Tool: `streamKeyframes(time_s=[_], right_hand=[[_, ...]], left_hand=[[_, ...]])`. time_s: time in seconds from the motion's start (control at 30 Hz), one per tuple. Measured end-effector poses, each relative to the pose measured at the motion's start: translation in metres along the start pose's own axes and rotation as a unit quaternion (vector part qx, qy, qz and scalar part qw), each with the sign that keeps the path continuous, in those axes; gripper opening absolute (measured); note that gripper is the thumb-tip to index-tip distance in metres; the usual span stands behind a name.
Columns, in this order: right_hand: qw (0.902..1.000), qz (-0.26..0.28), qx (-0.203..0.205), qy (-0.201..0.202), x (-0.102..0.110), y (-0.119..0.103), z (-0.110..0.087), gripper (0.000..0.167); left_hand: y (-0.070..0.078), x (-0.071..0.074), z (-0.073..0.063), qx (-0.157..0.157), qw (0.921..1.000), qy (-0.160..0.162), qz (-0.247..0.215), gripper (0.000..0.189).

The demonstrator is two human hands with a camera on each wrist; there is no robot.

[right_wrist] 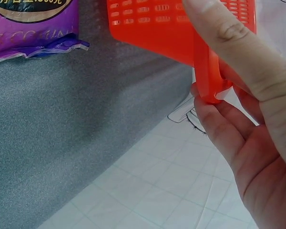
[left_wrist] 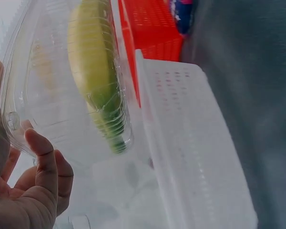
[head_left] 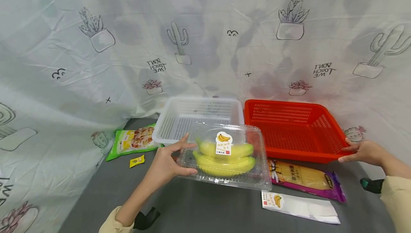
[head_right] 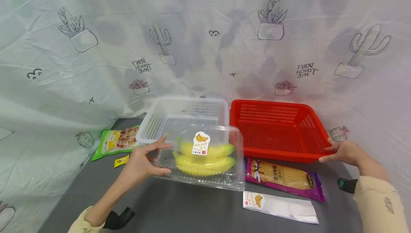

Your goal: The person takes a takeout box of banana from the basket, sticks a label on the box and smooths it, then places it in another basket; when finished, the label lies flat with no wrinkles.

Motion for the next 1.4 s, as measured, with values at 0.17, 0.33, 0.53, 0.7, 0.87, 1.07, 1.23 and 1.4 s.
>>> streamKeyframes(time_s=[0.17,0.33,0.53,0.7,0.87,1.07,1.23,1.4], right_hand=[[0.9998,0.016,0.001,-0.011,-0.001,-0.004,0.004,0.080],[0.9994,0.033,0.004,-0.013,-0.002,-0.007,0.008,0.082],[0.9987,0.049,-0.002,-0.011,-0.004,-0.004,0.003,0.081],[0.9978,0.062,-0.016,-0.017,-0.005,0.001,-0.001,0.089],[0.9972,0.067,-0.028,-0.020,-0.005,0.004,-0.004,0.092],[0.9957,0.080,-0.037,-0.028,-0.004,0.004,-0.004,0.098],[0.9947,0.090,-0.041,-0.029,-0.003,0.005,-0.005,0.097],[0.9941,0.097,-0.044,-0.024,-0.004,0.005,-0.011,0.096]], left_hand=[[0.004,-0.007,0.025,0.002,0.9996,-0.010,-0.027,0.060],[0.008,-0.014,0.045,-0.003,0.9992,-0.006,-0.039,0.060],[0.020,-0.024,0.073,-0.027,0.9996,0.004,0.001,0.058],[0.033,-0.035,0.097,-0.048,0.9976,0.012,0.048,0.057],[0.041,-0.051,0.122,-0.055,0.9967,0.007,0.059,0.057],[0.049,-0.073,0.146,-0.067,0.9968,0.001,0.043,0.054],[0.054,-0.091,0.165,-0.066,0.9969,0.003,0.044,0.055],[0.055,-0.110,0.183,-0.071,0.9971,0.013,0.020,0.056]])
Point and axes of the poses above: each hand's wrist, its own z-axis towards the middle knuckle, its own x-axis out of the back of the hand, y = z × x, the point moved 9 cm from there along z, towards the middle knuckle, and after that the axes turned 10 degrees about -y, right-handed, at the moved point
